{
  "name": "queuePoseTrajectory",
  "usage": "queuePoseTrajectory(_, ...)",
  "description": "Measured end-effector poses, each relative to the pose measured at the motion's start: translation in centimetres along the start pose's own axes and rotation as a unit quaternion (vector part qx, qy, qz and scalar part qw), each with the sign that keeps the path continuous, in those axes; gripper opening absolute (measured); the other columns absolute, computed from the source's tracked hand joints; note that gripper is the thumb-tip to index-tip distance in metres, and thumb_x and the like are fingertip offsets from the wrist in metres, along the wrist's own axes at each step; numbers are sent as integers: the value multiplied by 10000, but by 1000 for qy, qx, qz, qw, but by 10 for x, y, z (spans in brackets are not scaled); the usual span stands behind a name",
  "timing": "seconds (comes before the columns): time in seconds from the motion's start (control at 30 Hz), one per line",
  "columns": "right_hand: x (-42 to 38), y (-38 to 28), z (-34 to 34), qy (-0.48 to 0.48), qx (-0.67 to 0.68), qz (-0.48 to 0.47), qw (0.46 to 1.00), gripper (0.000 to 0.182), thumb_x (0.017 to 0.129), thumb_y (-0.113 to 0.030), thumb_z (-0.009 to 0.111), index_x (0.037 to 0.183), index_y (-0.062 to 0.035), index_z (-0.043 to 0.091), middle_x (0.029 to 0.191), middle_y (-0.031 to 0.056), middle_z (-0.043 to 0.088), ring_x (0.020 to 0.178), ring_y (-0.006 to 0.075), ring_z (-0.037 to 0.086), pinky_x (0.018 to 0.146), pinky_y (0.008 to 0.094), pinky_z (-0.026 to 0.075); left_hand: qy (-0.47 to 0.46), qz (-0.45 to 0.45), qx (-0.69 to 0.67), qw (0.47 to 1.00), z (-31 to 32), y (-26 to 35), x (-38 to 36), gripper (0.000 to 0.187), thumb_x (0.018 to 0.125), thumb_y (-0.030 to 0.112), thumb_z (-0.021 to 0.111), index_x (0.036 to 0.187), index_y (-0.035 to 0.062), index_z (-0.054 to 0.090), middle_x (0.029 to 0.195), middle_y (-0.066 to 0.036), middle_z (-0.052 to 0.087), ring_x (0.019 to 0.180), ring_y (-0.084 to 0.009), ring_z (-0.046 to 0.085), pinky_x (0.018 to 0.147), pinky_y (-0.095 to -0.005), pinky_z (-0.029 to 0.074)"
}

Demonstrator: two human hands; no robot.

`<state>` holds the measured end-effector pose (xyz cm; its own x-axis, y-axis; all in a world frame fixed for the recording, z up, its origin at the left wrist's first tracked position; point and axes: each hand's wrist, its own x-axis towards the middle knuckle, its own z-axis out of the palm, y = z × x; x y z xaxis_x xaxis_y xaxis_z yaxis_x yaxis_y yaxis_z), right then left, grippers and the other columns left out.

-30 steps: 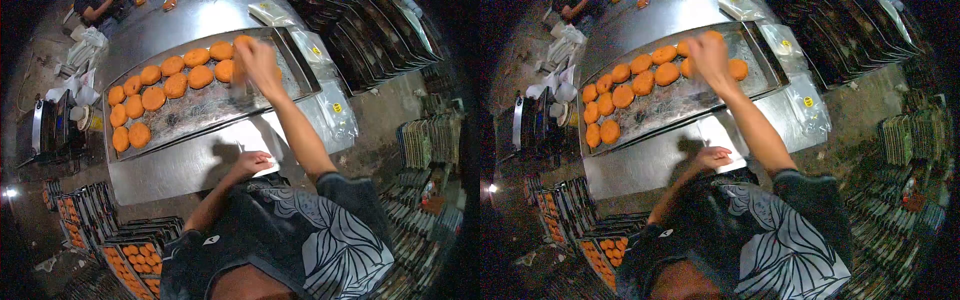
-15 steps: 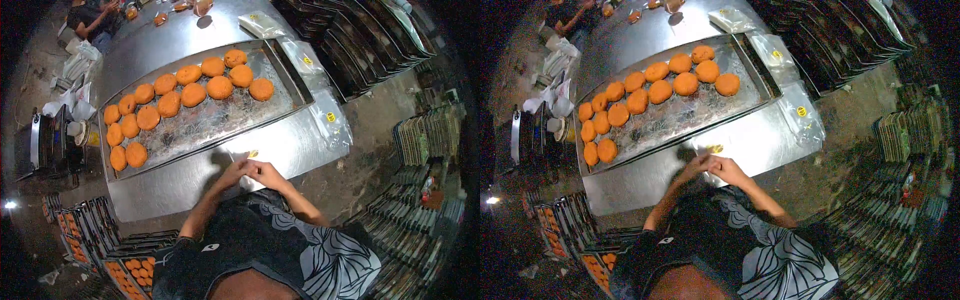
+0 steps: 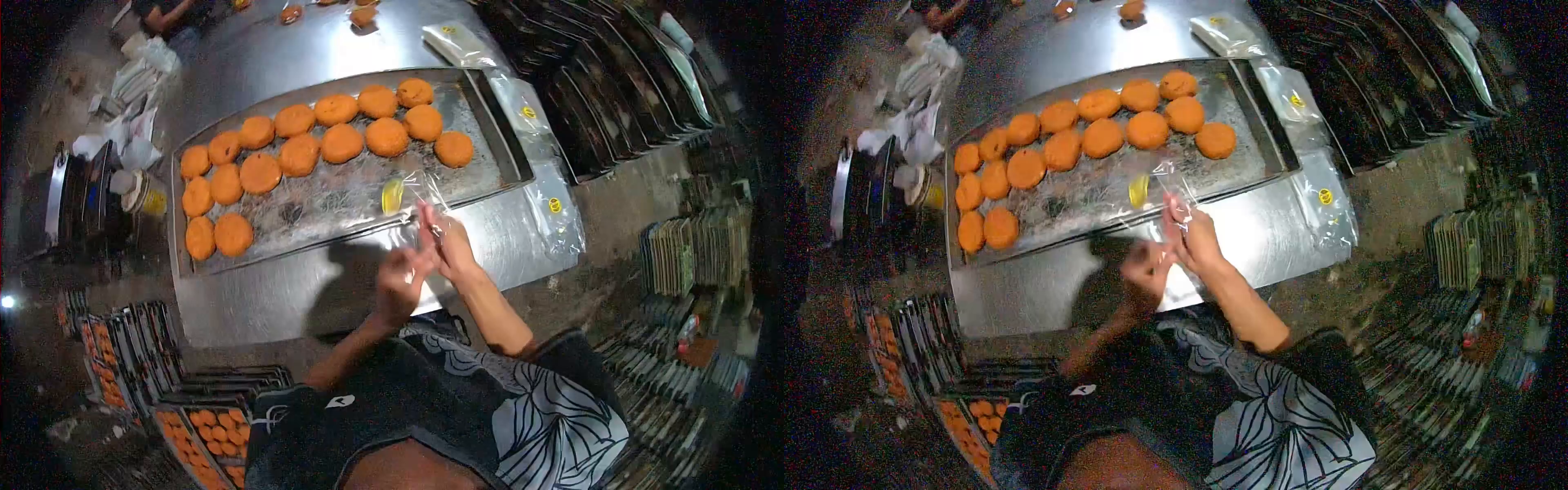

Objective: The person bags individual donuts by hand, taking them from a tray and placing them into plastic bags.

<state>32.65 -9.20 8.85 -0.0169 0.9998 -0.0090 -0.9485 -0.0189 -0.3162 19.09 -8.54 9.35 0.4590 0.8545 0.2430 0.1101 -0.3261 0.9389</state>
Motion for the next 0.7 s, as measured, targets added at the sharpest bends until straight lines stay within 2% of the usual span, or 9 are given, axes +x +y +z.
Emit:
queuePoseTrajectory(0.03, 20, 12, 38, 162, -169, -101, 967, 385, 882, -285, 391, 1197, -65, 368, 1159, 96, 439, 981, 192, 448, 884, 345, 353, 71, 1, -32, 997, -1, -18, 3, 340, 737, 121, 597, 1062, 49, 528, 820, -63, 534, 694, -168, 517, 652, -277, 433)
queuePoseTrajectory(0.1, 34, 43, 48, 45, 33, -23, 998, 449, 857, -342, 417, 1215, -82, 341, 1211, 53, 410, 1086, 221, 410, 889, 367, 364, 212, -156, -567, 780, -19, -26, 33, 336, 807, 162, 529, 1116, 54, 452, 921, -51, 527, 729, -161, 531, 686, -277, 453)
queuePoseTrajectory(0.17, 49, 82, 30, 102, -2, 173, 980, 383, 855, -321, 426, 1150, -76, 443, 1107, 55, 507, 1027, 178, 469, 815, 305, 398, -90, -194, -790, 574, -85, -91, 34, 280, 853, 221, 459, 1093, 76, 454, 933, -46, 530, 837, -180, 526, 793, -329, 439)
queuePoseTrajectory(0.23, 85, 85, 9, 91, -473, 151, 863, 338, 855, -291, 419, 1073, -48, 505, 947, 80, 584, 901, 204, 536, 745, 311, 424, 95, -171, -612, 766, -126, -87, 35, 271, 864, 261, 435, 1079, 95, 445, 904, -41, 531, 843, -197, 527, 806, -405, 431)
queuePoseTrajectory(0.4, 275, 20, -79, 59, -910, -277, 304, 389, 787, -235, 490, 1069, 31, 458, 918, 217, 534, 894, 365, 488, 786, 401, 390, 373, -156, -555, 727, -172, -47, 67, 221, 860, 251, 420, 1003, 92, 477, 954, -76, 556, 883, -255, 551, 785, -496, 430)
queuePoseTrajectory(0.43, 270, 18, -69, 79, -935, -65, 341, 477, 727, -270, 572, 1060, 49, 451, 919, 207, 545, 886, 364, 503, 767, 411, 401, 380, -159, -549, 727, -177, -48, 67, 221, 860, 251, 420, 1003, 92, 477, 954, -76, 556, 883, -255, 551, 785, -496, 430)
queuePoseTrajectory(0.57, 216, 23, -45, 110, -858, 122, 487, 633, 548, -287, 745, 1002, 37, 447, 806, 183, 564, 716, 252, 568, 617, 328, 455, 293, -128, -673, 667, -199, -62, 63, 237, 810, 227, 427, 937, 72, 554, 959, -110, 577, 935, -308, 526, 879, -586, 313)
queuePoseTrajectory(0.63, 163, 34, -26, 136, -826, -7, 546, 612, 552, -224, 762, 1009, 25, 439, 775, 134, 570, 701, 196, 564, 599, 295, 457, 253, -96, -697, 664, -201, -68, 69, 261, 817, 208, 418, 1054, 97, 430, 1030, -114, 533, 1048, -314, 451, 890, -581, 311)
queuePoseTrajectory(0.7, 123, 37, 4, 191, -650, -29, 735, 702, 518, -209, 779, 1080, 19, 425, 940, 174, 547, 898, 227, 537, 797, 342, 430, 266, -105, -703, 651, -198, -75, 80, 297, 806, 212, 419, 1080, 99, 410, 1077, -117, 504, 1052, -320, 446, 898, -583, 299)
